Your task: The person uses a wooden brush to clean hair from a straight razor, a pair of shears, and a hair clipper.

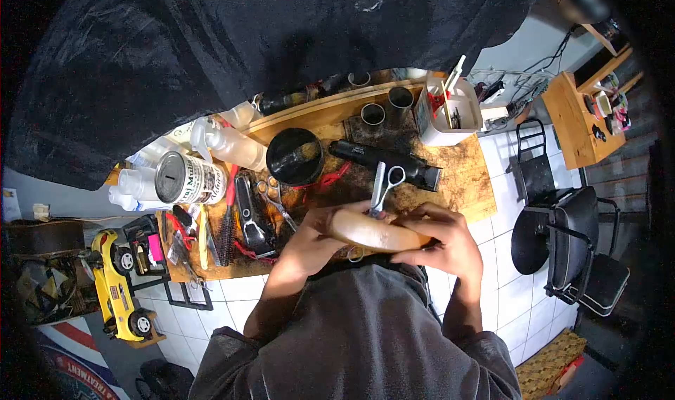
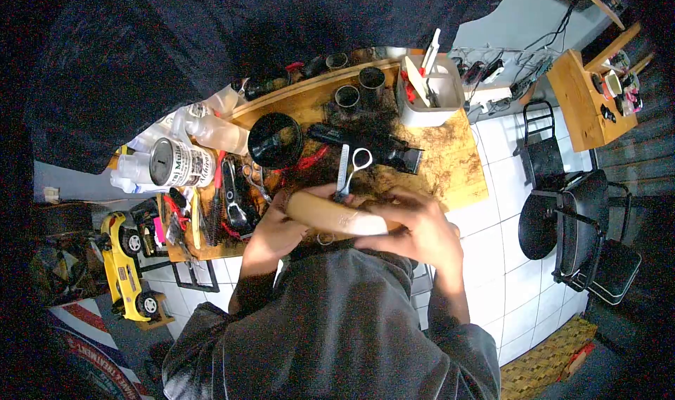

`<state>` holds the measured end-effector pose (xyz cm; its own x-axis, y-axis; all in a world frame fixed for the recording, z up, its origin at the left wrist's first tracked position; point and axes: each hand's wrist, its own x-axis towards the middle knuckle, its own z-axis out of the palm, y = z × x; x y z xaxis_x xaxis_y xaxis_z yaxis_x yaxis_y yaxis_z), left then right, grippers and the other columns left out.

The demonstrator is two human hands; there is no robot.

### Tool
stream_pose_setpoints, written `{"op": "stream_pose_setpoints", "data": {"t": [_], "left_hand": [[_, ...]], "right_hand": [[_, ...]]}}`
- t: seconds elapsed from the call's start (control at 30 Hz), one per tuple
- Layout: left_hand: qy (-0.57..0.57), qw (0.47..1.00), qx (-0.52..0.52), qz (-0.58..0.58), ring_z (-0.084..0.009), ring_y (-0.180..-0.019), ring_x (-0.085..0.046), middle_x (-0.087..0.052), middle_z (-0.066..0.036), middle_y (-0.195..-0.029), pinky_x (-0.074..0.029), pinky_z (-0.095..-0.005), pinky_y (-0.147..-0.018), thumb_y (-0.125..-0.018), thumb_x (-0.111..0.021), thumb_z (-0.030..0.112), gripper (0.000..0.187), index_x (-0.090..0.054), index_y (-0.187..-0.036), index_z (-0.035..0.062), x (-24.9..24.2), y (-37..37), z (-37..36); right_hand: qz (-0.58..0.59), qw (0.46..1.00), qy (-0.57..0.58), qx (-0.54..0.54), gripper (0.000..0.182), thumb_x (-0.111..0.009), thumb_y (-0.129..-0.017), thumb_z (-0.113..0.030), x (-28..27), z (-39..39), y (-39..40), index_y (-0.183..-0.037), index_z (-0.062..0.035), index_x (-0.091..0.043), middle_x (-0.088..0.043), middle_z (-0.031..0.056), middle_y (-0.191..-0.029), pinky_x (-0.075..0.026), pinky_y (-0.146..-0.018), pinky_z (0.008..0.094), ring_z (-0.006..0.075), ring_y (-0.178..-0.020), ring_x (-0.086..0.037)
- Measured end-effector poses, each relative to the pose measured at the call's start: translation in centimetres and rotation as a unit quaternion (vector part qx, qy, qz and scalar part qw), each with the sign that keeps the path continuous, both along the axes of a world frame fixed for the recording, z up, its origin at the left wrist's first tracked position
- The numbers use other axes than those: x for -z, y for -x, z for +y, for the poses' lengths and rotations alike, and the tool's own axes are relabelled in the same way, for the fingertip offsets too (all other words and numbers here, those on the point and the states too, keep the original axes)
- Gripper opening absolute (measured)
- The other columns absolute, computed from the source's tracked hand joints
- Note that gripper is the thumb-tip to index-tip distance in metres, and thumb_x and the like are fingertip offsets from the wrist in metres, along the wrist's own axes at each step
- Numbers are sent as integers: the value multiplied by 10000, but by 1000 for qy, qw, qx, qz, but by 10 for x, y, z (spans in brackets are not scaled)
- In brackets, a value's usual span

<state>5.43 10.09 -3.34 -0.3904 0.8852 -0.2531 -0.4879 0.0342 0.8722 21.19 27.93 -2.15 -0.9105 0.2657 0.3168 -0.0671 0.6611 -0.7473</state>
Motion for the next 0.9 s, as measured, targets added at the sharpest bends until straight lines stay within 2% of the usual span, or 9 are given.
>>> {"op": "stream_pose_setpoints", "data": {"t": [0.07, 0.23, 0.33, 0.5, 0.6, 0.63, 0.73, 0.83, 0.9], "left_hand": [[76, 987, 89, 108, -112, -990, -605, -647, -104, -1108, -487, -249, -880, -898, -588, 25, 331, -552, -1221, -36, 7, 6, -8], [71, 997, 18, -33, -138, -997, -605, -628, -107, -1130, -493, -251, -886, -931, -532, 29, 349, -512, -1275, -30, -15, -3, 4], [63, 995, -7, -76, -146, -998, -605, -617, -106, -1147, -497, -254, -881, -933, -531, 30, 368, -496, -1295, -24, -11, -4, 4], [-14, 992, 11, -126, -146, -1012, -601, -613, -91, -1139, -494, -257, -881, -921, -556, 41, 376, -503, -1289, -19, 12, 2, -1], [14, 997, 26, -74, -129, -988, -598, -619, -82, -1118, -493, -247, -854, -924, -557, 54, 370, -507, -1282, -24, 5, 3, -2], [74, 994, 29, -80, -113, -961, -588, -621, -78, -1118, -490, -239, -837, -934, -545, 70, 363, -505, -1277, -40, -5, 4, 1], [56, 993, 47, -92, -111, -957, -569, -612, -82, -1140, -474, -254, -872, -933, -536, 64, 369, -496, -1281, -51, -13, 4, 2], [29, 995, 63, -66, -179, -1100, -560, -540, -128, -1281, -457, -292, -949, -919, -538, 43, 427, -448, -1332, -17, -12, 8, 5], [-26, 996, 28, -81, -201, -1122, -545, -546, -131, -1265, -433, -323, -982, -919, -510, 18, 407, -449, -1316, -49, -8, 5, 9]], "right_hand": [[-54, 996, 35, 59, 475, -869, -554, -225, 0, 4, 2, -918, 25, -694, -656, 133, -864, -519, -702, 348, 278, -790, -659], [-42, 958, 9, 285, 416, -831, -640, -167, -6, 8, 12, -947, 57, -662, -636, 133, -863, -502, -641, 329, 253, -705, -631], [18, 958, 39, 283, 416, -829, -634, -146, -15, 6, 13, -953, 60, -658, -637, 135, -866, -500, -673, 323, 248, -738, -629], [-13, 998, 32, 54, 445, -873, -551, -270, -11, 2, 8, -834, 22, -693, -623, 138, -830, -506, -616, 342, 272, -707, -635], [-24, 992, -44, 112, 427, -865, -572, -267, 0, 7, 12, -838, 20, -693, -624, 138, -835, -507, -595, 346, 272, -688, -639], [-17, 990, -31, 139, 421, -859, -591, -251, -3, 11, 15, -854, 30, -688, -625, 136, -849, -510, -607, 347, 276, -688, -641], [-6, 971, -7, 240, 441, -849, -613, -209, -14, 10, 23, -910, 62, -669, -615, 130, -849, -506, -613, 335, 261, -686, -630], [50, 974, -13, 222, 466, -850, -617, -203, -11, 11, 24, -954, 61, -665, -605, 124, -831, -501, -604, 332, 251, -683, -621], [13, 978, -10, 206, 469, -851, -607, -183, -14, 3, 20, -954, 68, -662, -607, 126, -832, -491, -629, 320, 240, -708, -616]]}}
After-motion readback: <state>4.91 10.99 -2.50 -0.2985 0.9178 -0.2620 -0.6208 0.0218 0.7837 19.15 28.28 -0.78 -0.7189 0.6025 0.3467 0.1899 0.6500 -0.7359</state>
